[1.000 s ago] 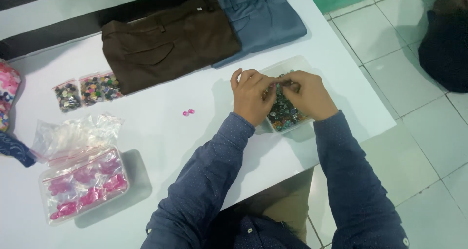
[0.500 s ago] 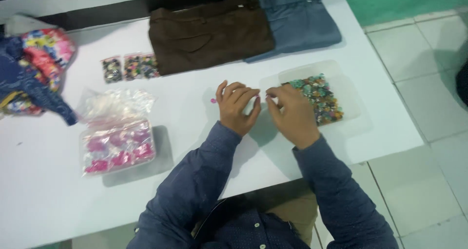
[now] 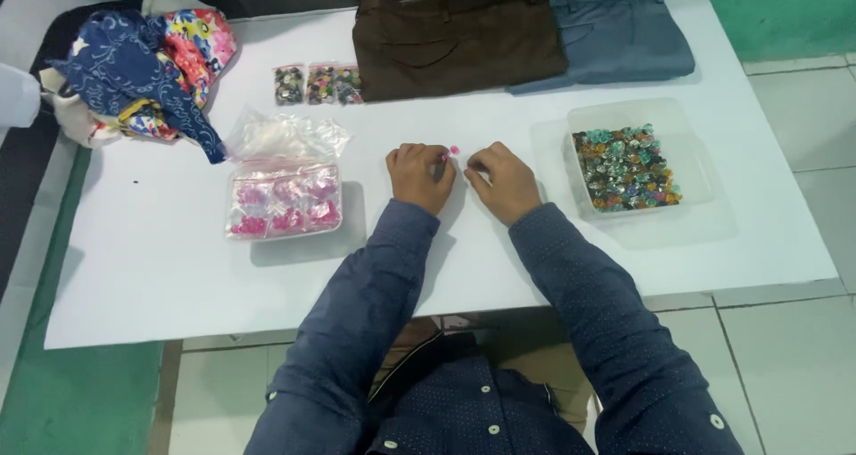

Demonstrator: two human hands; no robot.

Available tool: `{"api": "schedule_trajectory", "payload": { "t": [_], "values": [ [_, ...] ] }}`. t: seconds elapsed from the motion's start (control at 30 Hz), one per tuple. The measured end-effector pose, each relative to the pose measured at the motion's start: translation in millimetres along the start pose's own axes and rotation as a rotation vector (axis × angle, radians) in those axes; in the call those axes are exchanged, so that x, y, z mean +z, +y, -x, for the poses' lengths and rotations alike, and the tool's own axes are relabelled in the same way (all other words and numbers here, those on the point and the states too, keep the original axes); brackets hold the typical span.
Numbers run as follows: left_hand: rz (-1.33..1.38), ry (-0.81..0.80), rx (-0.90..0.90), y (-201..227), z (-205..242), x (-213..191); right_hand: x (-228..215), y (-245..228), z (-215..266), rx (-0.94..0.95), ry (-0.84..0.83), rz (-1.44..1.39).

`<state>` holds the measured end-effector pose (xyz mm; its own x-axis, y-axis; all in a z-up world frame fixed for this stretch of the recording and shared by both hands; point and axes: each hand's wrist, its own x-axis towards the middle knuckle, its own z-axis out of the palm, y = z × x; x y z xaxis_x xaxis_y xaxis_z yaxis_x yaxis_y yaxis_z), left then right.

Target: Sorting small decorative buttons from a container into plastic bags

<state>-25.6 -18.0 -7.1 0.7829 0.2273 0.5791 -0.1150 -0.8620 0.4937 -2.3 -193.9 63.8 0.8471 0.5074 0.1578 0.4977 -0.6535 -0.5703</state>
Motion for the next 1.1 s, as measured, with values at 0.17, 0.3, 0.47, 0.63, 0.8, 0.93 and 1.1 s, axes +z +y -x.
{"api": "schedule_trajectory", "payload": {
  "t": [0.17, 0.3, 0.47, 0.63, 0.8, 0.93, 1.1],
  "values": [
    [0.011, -0.031, -0.003, -1, -1, 0, 12, 13, 3, -0.063, 0.087, -0.004],
    [-0.015, -0.095, 0.006, 1, -4, -3, 9, 6, 2, -0.032, 0.074, 0.025],
    [-0.045, -0.087, -0.01, -13, 0, 7, 8, -1, -3, -0.008, 0.062, 0.021],
    [-0.067, -0.116, -0.04, -14, -6, 6, 7, -10, -13, 0.009, 0.047, -0.02],
    [-0.016, -0.176, -0.066, -10, 2, -6, 9, -14, -7, 0.021, 0.061, -0.037],
    [-0.07, -0.137, -0.08, -5, -1, -21, 5, -10, -12, 0.029, 0.064, -0.105],
    [-0.177, -0.246, -0.077, 9, -4, -28, -3, -21, -13, 0.033, 0.007, 0.036]
  ]
}}
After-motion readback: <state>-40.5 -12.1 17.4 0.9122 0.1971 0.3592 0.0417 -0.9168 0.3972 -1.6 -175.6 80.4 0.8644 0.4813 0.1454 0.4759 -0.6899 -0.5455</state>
